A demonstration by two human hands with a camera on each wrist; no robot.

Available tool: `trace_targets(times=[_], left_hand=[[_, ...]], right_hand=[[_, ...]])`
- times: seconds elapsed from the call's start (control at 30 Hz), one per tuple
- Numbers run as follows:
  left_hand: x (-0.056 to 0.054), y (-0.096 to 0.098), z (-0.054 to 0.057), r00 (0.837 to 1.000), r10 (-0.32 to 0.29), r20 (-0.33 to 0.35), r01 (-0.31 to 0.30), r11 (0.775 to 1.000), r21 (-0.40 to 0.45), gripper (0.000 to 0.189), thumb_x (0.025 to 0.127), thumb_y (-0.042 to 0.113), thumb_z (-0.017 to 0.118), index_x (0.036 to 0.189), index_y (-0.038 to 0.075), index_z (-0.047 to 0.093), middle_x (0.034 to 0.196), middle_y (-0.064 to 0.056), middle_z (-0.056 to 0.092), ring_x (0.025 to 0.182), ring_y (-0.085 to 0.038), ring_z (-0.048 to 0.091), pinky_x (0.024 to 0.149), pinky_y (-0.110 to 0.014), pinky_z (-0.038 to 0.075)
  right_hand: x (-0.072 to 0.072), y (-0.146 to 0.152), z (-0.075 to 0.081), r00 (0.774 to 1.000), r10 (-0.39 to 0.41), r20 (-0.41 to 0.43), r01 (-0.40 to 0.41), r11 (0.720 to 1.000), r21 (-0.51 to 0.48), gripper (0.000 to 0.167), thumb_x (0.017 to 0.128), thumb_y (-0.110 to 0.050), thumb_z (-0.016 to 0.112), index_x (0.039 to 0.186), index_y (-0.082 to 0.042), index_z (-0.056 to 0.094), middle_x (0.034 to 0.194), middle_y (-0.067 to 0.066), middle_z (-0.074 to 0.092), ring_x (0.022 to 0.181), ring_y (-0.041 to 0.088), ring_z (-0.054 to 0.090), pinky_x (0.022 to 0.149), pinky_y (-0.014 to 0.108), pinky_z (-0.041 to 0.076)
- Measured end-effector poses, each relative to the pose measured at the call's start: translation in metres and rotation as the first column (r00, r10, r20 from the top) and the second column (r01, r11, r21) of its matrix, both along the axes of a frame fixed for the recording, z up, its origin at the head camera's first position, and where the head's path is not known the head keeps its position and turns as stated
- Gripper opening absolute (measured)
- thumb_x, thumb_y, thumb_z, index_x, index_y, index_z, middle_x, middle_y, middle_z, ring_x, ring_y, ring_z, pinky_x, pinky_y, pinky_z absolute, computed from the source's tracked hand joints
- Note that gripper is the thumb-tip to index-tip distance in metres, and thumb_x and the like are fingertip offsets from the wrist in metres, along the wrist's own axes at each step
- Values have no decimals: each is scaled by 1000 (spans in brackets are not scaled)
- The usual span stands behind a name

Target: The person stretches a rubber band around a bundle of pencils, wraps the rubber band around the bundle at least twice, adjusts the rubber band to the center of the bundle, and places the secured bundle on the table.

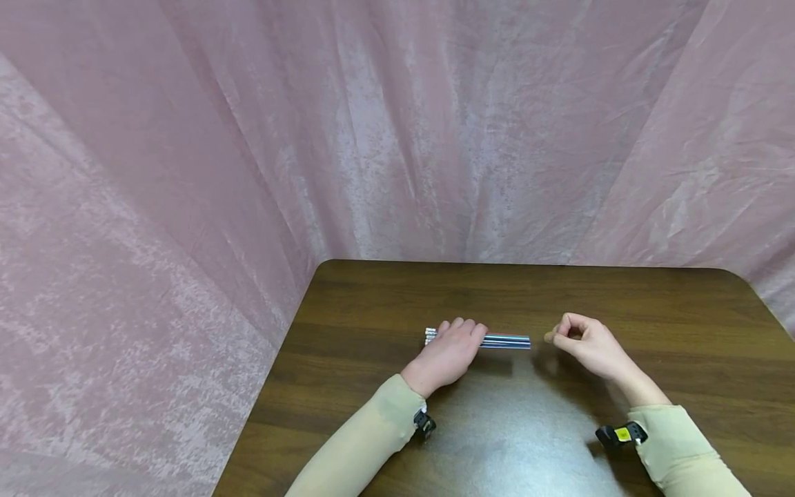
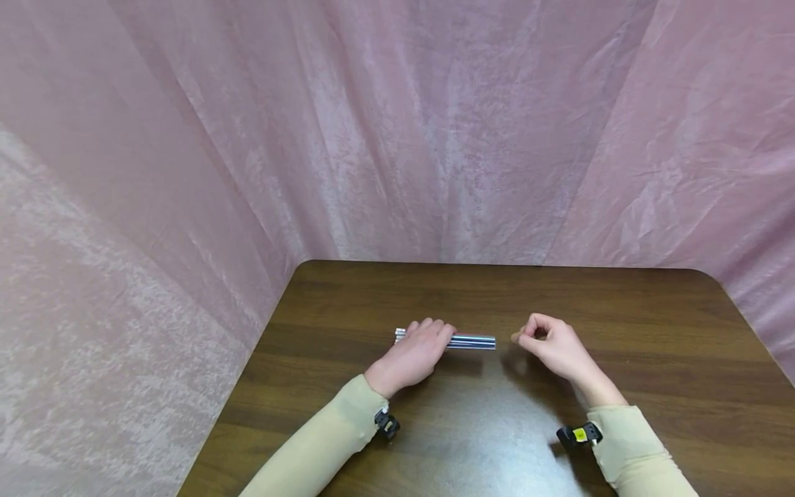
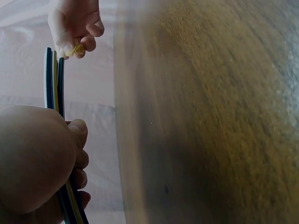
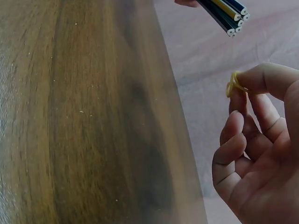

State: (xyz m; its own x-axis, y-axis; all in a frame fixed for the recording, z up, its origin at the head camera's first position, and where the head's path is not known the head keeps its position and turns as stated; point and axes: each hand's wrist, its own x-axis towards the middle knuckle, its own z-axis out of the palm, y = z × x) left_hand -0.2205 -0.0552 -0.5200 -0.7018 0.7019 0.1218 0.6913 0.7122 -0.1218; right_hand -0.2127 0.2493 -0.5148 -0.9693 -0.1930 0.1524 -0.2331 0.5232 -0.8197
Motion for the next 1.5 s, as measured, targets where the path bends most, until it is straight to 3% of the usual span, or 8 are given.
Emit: trace_targets(times=[0.17, 0.4, 0.6, 0.87, 1.1, 1.27, 1.5], left_hand=[[-1, -1, 1, 1000, 11, 15, -11, 1000, 0, 15, 113, 10, 50, 125, 16, 57, 104, 5, 57, 87, -14, 43, 73, -27, 29], [-2, -2, 1, 1000, 9, 14, -9, 1000, 6, 13, 113, 10, 50, 123, 16, 57, 101, 5, 57, 84, -14, 41, 72, -27, 28], [-4, -2, 0, 1000, 11, 9, -12, 1000, 8, 13, 113, 10, 51, 124, 15, 57, 103, 4, 58, 86, -14, 44, 72, -27, 30], [-4, 0, 3, 1000, 18, 7, -18, 1000, 2, 14, 113, 11, 52, 125, 16, 58, 104, 4, 59, 86, -14, 45, 72, -28, 29], [-2, 8, 4, 1000, 18, -3, -18, 1000, 4, 12, 113, 10, 51, 122, 15, 57, 102, 4, 59, 87, -15, 46, 72, -29, 29], [2, 14, 1, 1000, 0, -29, 0, 1000, -10, 11, 113, 14, 52, 123, 16, 58, 104, 5, 60, 88, -14, 48, 71, -28, 31], [5, 17, -2, 999, 17, -38, -17, 1000, 2, 9, 112, 13, 53, 120, 15, 58, 104, 4, 60, 89, -14, 50, 71, -28, 30]], right_hand=[[-2, -1, -1, 999, -38, 18, 37, 998, 53, 27, 94, -23, 83, 80, -13, 63, 74, -4, 60, 70, 6, 53, 64, 26, 41], [-5, -4, 2, 999, -46, -28, 47, 997, 61, 27, 92, -14, 83, 76, -13, 62, 86, 0, 67, 77, 8, 61, 69, 25, 46], [-7, -5, 4, 998, -24, 50, 21, 999, 45, 27, 99, -23, 78, 84, -9, 61, 70, 0, 65, 63, 10, 53, 58, 30, 38], [-9, -8, 5, 989, -29, 144, 28, 1000, 14, 29, 101, -30, 77, 95, -7, 62, 66, -2, 58, 59, 11, 51, 56, 30, 38], [-10, -16, 7, 986, -44, 159, 37, 998, 44, 32, 99, -35, 78, 92, -8, 65, 67, 2, 64, 59, 14, 53, 54, 31, 38], [-13, -24, 9, 983, -36, 180, 36, 999, 4, 30, 100, -32, 78, 90, -6, 64, 69, 7, 68, 59, 14, 52, 54, 31, 36], [-15, -31, 9, 980, -5, 201, 17, 998, -59, 28, 100, -27, 78, 89, -6, 63, 64, -3, 61, 57, 11, 48, 52, 30, 34]])
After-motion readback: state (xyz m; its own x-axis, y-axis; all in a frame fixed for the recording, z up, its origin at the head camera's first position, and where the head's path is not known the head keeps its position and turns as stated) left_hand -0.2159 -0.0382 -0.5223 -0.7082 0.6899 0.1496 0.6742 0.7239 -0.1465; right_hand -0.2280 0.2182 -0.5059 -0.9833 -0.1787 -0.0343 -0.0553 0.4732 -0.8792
